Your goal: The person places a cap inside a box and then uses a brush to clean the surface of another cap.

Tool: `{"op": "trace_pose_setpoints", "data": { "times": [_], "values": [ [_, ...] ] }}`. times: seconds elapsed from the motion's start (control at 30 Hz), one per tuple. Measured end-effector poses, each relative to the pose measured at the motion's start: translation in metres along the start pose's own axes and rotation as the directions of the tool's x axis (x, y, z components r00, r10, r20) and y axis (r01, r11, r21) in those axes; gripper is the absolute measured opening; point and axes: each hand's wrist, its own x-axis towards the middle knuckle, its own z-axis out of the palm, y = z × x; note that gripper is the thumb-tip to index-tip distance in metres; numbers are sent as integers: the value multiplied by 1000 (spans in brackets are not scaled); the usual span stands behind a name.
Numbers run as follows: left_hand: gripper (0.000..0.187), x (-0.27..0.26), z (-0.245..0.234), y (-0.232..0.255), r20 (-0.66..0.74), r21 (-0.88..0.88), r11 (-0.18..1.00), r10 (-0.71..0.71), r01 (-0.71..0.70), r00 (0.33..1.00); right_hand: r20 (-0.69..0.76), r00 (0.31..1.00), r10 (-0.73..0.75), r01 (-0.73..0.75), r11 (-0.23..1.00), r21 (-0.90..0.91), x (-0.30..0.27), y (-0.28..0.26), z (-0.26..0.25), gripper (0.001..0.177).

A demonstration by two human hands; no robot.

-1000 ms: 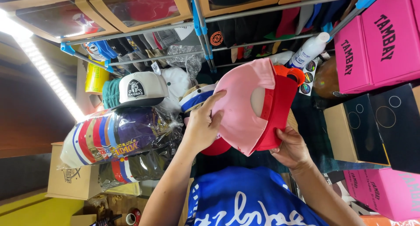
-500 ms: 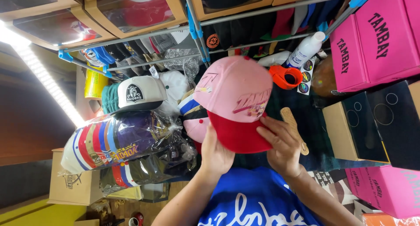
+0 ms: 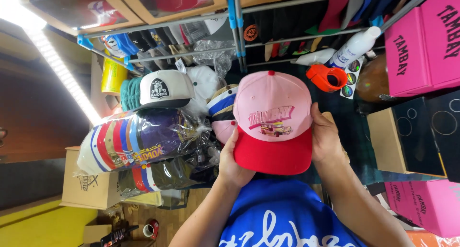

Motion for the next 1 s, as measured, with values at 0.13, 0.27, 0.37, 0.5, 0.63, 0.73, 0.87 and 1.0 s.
{"op": "trace_pose_setpoints", "data": {
  "times": [0.13, 0.27, 0.37, 0.5, 0.63, 0.73, 0.87, 1.0],
  "values": [
    [66, 18, -37, 16, 222, 72, 977, 181, -202, 958, -2, 1000, 9, -9, 998, 60, -74, 27, 116, 34],
    [91, 26, -65, 35, 380, 138, 954, 196, -265, 904, -6, 999, -35, 35, 998, -42, -95, 49, 146, 36],
    [94, 21, -69, 47, 415, 158, 959, 151, -234, 897, -15, 999, -31, 30, 997, -75, -87, 64, 141, 35],
    [95, 20, -75, 65, 452, 130, 969, 130, -210, 882, -20, 999, -43, 41, 995, -87, -79, 82, 141, 35],
    [98, 41, -96, 80, 469, 138, 966, 132, -220, 873, -65, 998, -11, 7, 998, -66, -86, 97, 161, 37],
    [97, 70, -113, 95, 458, 132, 963, 152, -236, 876, -94, 994, -52, 47, 997, -58, -78, 107, 148, 45],
    [97, 107, -116, 116, 434, 157, 946, 193, -285, 880, -141, 984, -111, 72, 964, -256, -65, 124, 110, 60],
    [97, 118, -93, 122, 368, 141, 952, 203, -271, 907, -100, 972, -213, 159, 907, -389, -37, 130, 93, 68]
  ]
}}
